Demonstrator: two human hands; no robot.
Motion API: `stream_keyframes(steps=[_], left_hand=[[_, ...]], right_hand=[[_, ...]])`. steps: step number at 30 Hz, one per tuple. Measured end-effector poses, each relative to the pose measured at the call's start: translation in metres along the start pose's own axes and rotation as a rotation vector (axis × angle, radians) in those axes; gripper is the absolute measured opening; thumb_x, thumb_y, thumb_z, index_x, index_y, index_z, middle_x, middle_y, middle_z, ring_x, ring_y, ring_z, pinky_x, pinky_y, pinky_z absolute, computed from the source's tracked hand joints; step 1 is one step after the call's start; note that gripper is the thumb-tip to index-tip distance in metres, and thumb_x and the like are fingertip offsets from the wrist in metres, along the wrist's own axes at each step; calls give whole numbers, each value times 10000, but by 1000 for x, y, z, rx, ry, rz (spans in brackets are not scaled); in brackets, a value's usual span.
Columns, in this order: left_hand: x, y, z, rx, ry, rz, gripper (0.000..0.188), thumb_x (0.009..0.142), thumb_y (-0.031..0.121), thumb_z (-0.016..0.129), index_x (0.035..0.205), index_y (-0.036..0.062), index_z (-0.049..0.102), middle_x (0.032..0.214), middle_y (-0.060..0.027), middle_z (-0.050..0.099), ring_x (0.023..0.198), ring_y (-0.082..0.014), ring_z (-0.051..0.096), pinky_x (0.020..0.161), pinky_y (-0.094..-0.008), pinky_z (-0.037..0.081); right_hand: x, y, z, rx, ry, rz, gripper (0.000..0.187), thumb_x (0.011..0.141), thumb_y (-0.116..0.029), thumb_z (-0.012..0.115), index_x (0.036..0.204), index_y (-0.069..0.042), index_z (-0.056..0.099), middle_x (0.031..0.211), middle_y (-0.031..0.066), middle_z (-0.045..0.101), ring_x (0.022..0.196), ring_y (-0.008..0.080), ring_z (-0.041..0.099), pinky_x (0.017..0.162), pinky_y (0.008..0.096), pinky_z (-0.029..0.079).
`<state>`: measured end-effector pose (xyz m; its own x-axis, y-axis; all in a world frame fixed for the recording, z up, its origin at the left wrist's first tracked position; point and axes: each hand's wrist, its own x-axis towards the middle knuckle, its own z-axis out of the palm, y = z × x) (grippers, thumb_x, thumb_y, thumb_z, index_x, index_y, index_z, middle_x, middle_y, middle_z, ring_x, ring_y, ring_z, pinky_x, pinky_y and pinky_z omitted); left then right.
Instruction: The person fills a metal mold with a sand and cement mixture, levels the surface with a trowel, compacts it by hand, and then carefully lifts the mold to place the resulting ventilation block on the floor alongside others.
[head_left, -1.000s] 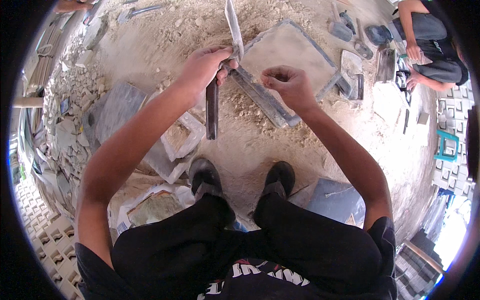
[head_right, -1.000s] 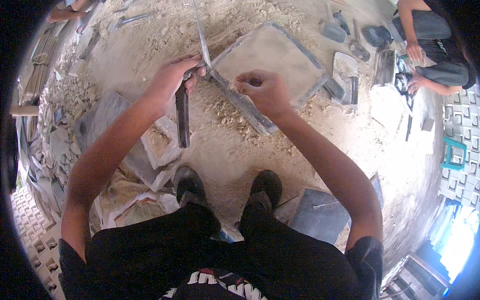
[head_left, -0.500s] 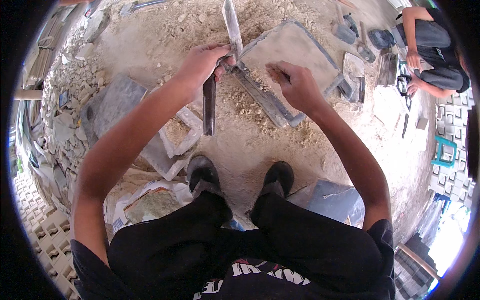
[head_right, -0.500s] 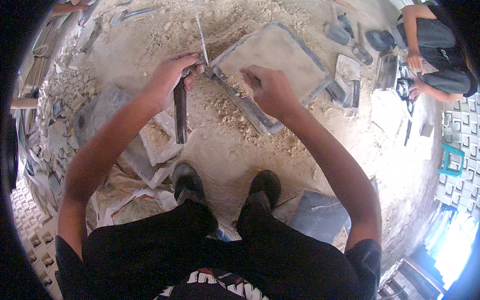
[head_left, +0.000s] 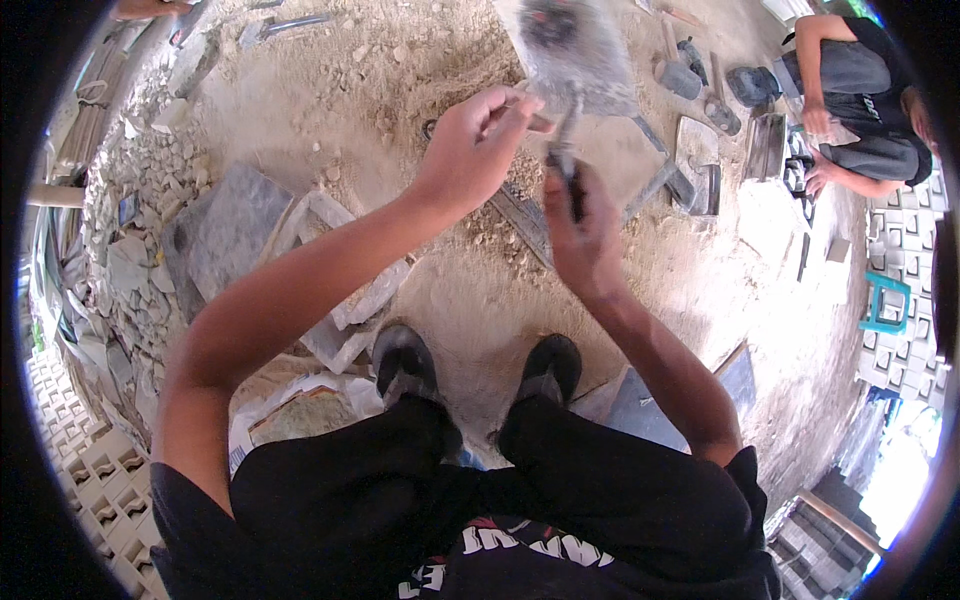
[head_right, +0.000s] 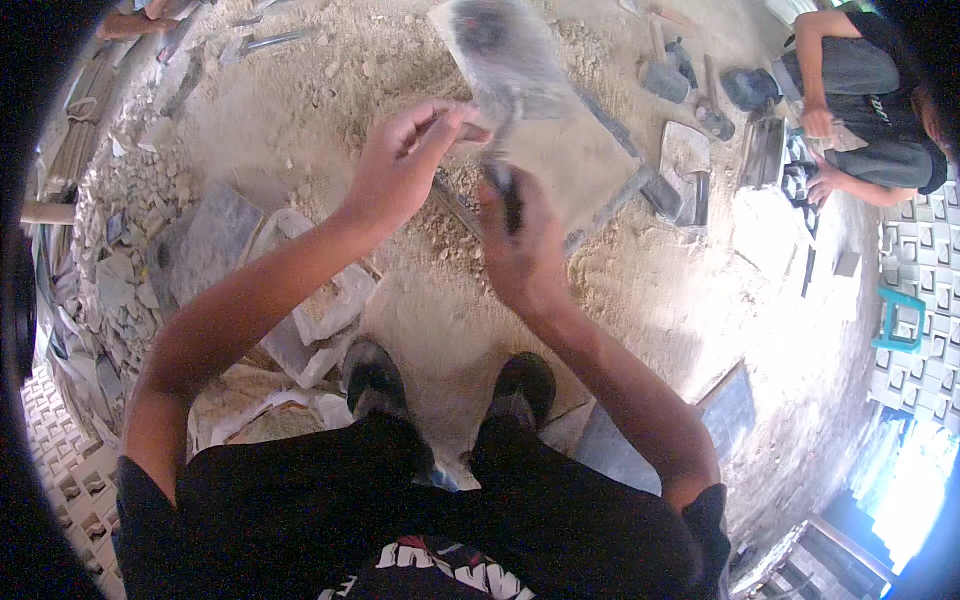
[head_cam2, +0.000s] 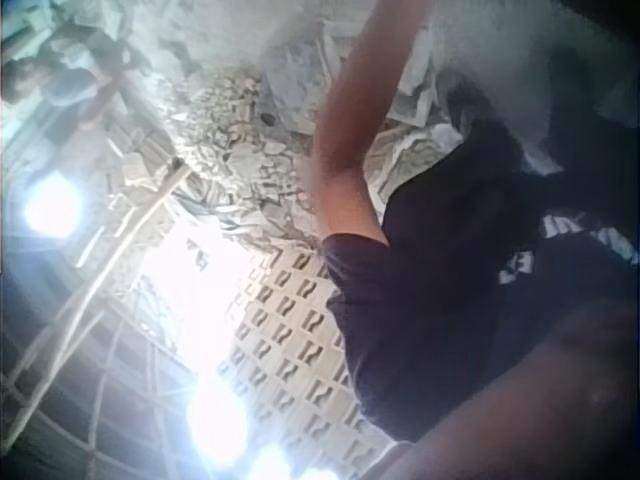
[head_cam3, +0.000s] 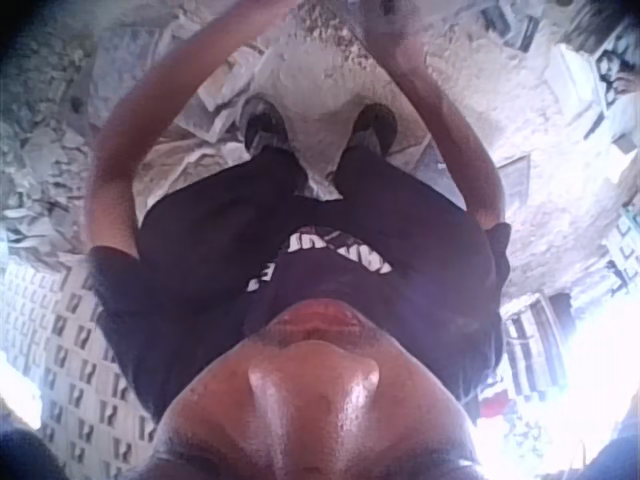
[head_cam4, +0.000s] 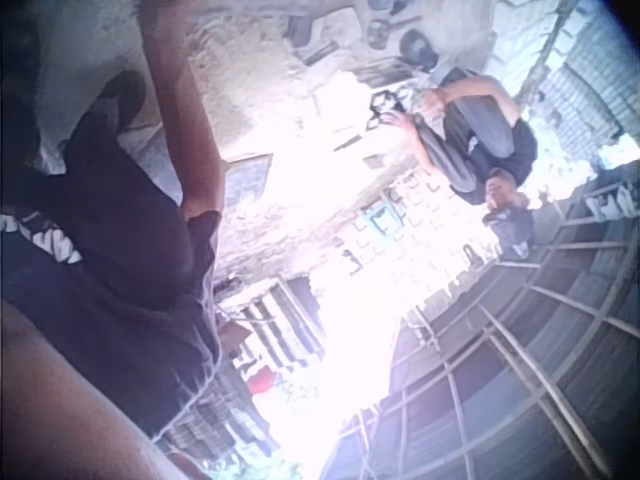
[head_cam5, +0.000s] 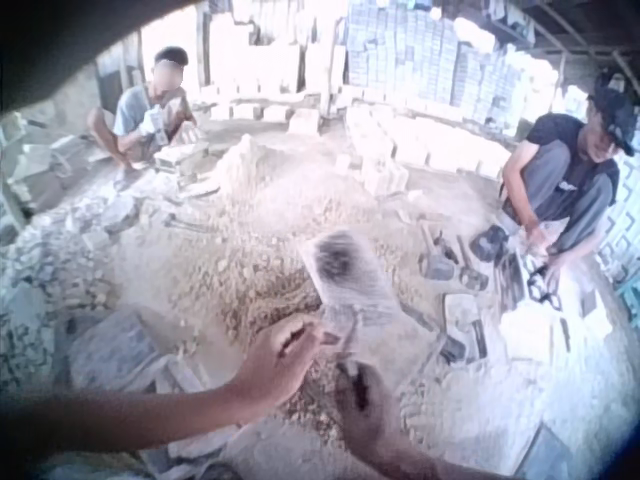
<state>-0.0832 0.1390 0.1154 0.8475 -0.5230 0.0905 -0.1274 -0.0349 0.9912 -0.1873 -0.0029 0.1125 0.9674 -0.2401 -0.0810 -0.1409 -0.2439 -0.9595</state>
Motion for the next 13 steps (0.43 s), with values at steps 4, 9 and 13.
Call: stream_keyframes(steps=[4,9,13], left_hand=[[-6,-72,-25,920,-11,381,590,963,347,499,1378,-41,339,1345,-220,464,1311,-376,394,1094,-445,299],[-21,-91,11,1029,-288,501,705,963,426,440,1433,-58,236,1489,-242,261,1410,-381,212,1154,-498,168],[-27,-89,29,1032,-432,583,738,956,482,419,1417,-76,272,1474,-256,293,1409,-373,229,1161,-482,166]], right_hand=[[1,0,-41,174,156,149,321,986,-349,522,1072,-41,498,656,-40,432,487,24,366,410,190,279],[-14,4,-77,309,250,199,306,988,-361,509,990,-55,501,621,-51,404,477,13,370,412,190,311],[-24,20,-80,265,213,223,327,988,-388,501,1054,-67,500,651,-40,397,458,30,344,400,197,280]])
